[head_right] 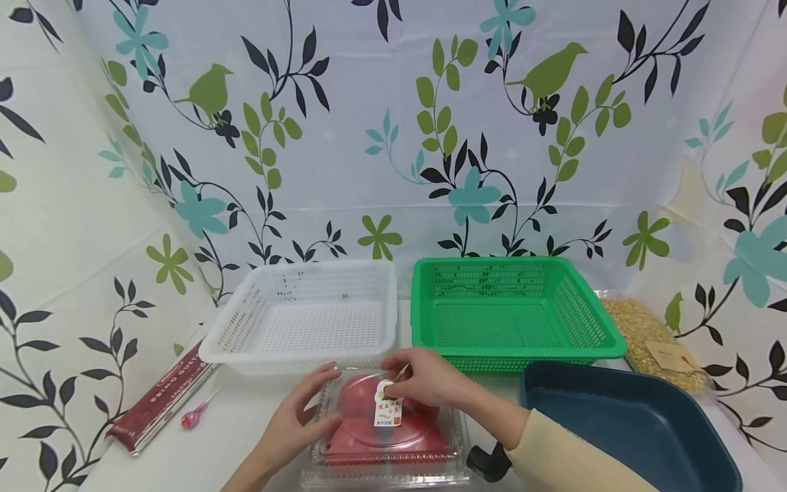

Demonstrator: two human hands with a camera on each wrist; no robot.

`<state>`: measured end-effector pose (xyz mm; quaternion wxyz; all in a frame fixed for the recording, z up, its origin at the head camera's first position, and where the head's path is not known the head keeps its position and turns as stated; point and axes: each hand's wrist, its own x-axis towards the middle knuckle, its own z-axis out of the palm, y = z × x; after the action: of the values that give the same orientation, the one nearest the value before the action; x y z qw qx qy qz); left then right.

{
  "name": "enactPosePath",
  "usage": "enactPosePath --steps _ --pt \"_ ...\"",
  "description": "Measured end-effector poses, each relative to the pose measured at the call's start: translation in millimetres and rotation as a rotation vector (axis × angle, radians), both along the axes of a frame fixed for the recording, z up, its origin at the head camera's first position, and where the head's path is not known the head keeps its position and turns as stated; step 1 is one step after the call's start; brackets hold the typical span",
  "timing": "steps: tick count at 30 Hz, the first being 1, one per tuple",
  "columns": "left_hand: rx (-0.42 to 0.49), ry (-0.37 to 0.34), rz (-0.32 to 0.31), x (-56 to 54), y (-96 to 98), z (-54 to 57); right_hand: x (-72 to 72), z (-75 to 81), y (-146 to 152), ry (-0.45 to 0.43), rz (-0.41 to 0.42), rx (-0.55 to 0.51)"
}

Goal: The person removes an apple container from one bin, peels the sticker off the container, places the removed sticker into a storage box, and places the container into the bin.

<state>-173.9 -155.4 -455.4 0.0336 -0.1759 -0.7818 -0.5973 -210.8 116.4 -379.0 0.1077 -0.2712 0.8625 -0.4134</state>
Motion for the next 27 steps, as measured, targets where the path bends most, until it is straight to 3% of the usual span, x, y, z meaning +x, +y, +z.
enactPosePath --steps 13,27 --pt "0.002 -0.014 0.001 0.1 1.9 2.5 0.5 0.8 -3.0 0.09 0.005 0.046" --pt "-0.01 -0.024 0.01 -0.9 2.4 0.3 5.0 -2.7 -11.7 0.142 -0.102 0.114"
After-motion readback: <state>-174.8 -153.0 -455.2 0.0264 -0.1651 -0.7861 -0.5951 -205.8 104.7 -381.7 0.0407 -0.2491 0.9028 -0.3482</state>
